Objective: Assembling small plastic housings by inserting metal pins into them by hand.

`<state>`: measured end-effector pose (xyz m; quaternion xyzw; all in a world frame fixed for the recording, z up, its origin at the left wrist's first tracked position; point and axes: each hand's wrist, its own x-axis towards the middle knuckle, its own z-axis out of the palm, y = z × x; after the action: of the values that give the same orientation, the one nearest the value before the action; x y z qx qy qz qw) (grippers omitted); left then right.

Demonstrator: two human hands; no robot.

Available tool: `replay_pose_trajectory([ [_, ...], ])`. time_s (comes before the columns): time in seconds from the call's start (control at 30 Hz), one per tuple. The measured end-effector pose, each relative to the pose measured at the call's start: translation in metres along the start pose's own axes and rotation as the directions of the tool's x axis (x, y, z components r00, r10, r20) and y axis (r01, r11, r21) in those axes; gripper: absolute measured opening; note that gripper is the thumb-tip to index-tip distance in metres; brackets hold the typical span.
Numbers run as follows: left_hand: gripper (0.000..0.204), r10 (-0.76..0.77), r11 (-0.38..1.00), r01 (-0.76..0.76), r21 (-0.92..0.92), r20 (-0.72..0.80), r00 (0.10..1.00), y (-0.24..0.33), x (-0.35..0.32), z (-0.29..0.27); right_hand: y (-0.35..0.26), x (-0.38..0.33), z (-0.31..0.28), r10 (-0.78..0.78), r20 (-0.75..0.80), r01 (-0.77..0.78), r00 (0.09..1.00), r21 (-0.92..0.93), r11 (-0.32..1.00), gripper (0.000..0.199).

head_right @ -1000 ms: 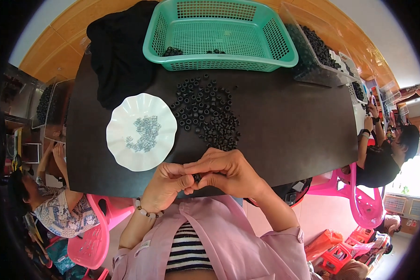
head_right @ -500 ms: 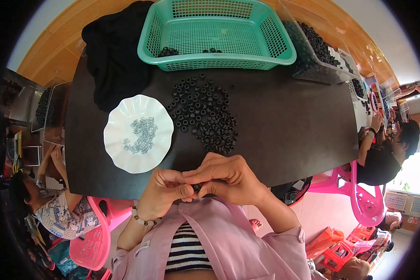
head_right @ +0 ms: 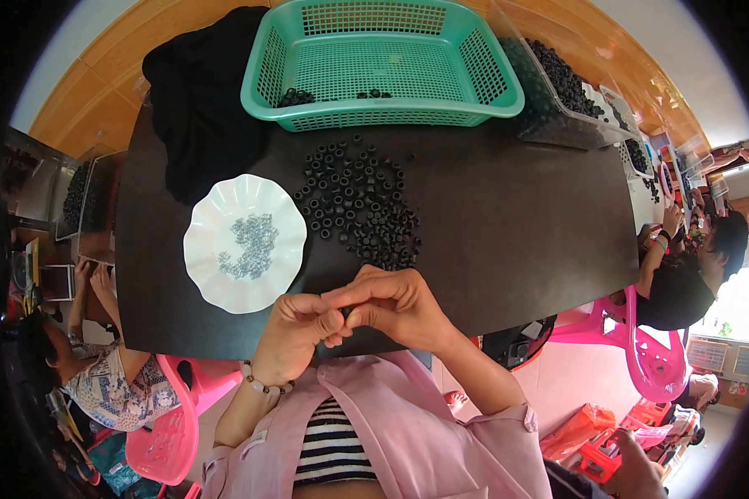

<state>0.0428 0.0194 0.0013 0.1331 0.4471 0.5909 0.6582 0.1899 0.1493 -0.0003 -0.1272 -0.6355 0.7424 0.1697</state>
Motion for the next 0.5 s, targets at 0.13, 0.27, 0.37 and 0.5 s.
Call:
replay_pose_trajectory([
  [0.13, 0.019, 0.002, 0.989, 0.0, -0.15, 0.013, 1.0, -0.002, 0.004, 0.002, 0.005, 0.008, -0.002, 0.049, 0.009, -0.049, 0.999, 0.266, 0.963, 0.034],
  [0.27, 0.019, 0.004, 0.988, -0.002, -0.151, 0.011, 1.0, 0.004, 0.004, 0.003, 0.014, 0.007, -0.006, -0.002, 0.043, -0.014, 0.999, 0.378, 0.926, 0.043],
  [0.37, 0.019, 0.004, 0.99, -0.002, -0.142, 0.011, 1.0, 0.0, 0.005, -0.001, 0.011, 0.007, -0.008, 0.003, 0.041, -0.018, 0.999, 0.366, 0.93, 0.045],
  [0.5, 0.02, -0.002, 0.986, 0.007, -0.165, 0.028, 1.0, -0.003, 0.007, 0.001, 0.014, 0.005, -0.009, -0.011, 0.025, 0.002, 1.0, 0.325, 0.946, 0.043],
])
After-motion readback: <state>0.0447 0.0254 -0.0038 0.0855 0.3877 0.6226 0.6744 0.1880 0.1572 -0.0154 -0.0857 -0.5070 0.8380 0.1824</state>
